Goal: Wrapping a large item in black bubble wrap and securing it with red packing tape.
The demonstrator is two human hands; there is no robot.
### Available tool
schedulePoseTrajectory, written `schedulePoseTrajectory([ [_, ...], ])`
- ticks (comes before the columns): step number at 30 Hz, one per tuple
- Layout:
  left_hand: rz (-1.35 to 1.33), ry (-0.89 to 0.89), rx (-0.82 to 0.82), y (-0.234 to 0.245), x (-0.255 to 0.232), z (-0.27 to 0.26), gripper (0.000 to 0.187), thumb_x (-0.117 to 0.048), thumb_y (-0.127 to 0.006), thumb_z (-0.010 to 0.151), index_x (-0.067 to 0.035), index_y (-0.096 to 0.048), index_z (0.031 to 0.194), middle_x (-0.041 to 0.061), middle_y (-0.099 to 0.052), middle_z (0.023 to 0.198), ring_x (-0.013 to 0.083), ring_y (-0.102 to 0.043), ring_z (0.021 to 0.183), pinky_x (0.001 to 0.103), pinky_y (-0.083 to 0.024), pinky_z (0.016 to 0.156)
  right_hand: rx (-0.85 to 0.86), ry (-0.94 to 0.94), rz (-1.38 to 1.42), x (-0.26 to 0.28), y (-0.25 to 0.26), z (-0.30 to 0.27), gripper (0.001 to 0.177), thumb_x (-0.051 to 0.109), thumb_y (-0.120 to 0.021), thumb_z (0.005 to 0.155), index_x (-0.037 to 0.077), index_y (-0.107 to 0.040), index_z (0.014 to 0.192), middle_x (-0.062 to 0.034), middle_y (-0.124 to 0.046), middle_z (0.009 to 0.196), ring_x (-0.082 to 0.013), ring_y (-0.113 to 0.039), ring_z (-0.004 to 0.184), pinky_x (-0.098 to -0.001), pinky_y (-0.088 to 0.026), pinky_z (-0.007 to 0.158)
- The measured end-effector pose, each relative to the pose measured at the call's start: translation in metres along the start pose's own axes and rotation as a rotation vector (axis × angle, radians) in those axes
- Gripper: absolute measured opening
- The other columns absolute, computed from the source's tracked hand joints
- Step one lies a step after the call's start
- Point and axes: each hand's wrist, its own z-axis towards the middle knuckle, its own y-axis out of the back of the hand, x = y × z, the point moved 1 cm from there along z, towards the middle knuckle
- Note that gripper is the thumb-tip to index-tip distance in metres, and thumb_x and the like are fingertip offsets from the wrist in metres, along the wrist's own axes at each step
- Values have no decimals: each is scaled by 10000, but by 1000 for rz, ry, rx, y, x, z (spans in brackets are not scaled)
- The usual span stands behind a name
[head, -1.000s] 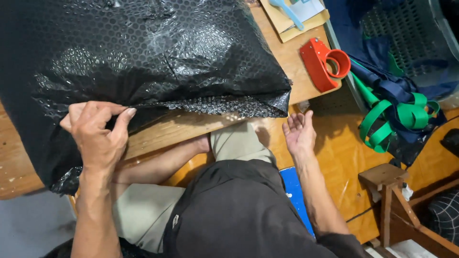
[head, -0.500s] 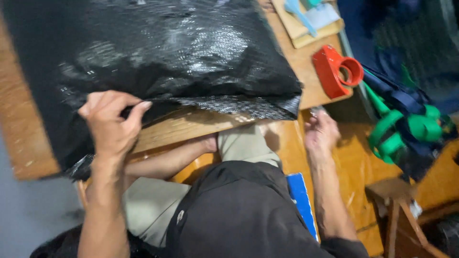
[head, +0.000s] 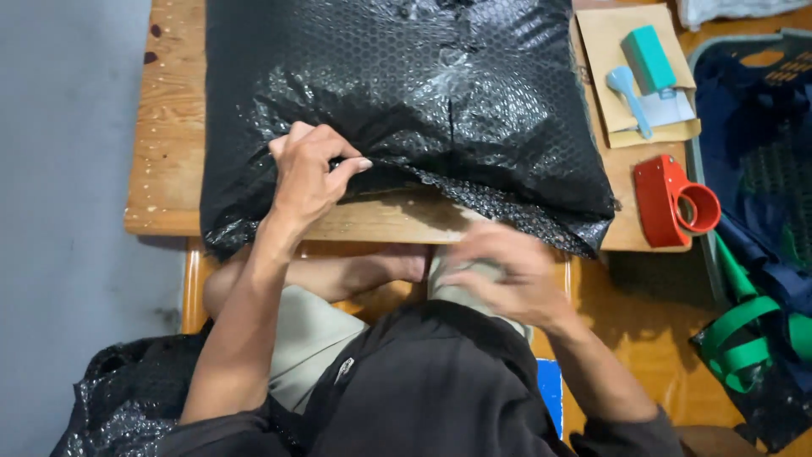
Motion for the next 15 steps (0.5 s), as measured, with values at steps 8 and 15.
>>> schedulePoseTrajectory([
  [8,77,175,222,3,5,13,70,-356,-761,890,-296,-766,855,-49,-677,882,231,-595,1002,465,-359,894,686,332,-356,-47,-79,92,232,107,-788,855,28,-572,882,-168,-569,806,-417,-612,763,-518,-503,683],
  [15,70,216,239,4,11,16,125,-356,-680,926,-300,-740,832,-47,-680,868,226,-606,984,458,-367,884,767,283,-350,-70,-67,116,236,85,-791,864,-3,-581,923,-169,-601,835,-434,-637,826,-509,-512,739],
])
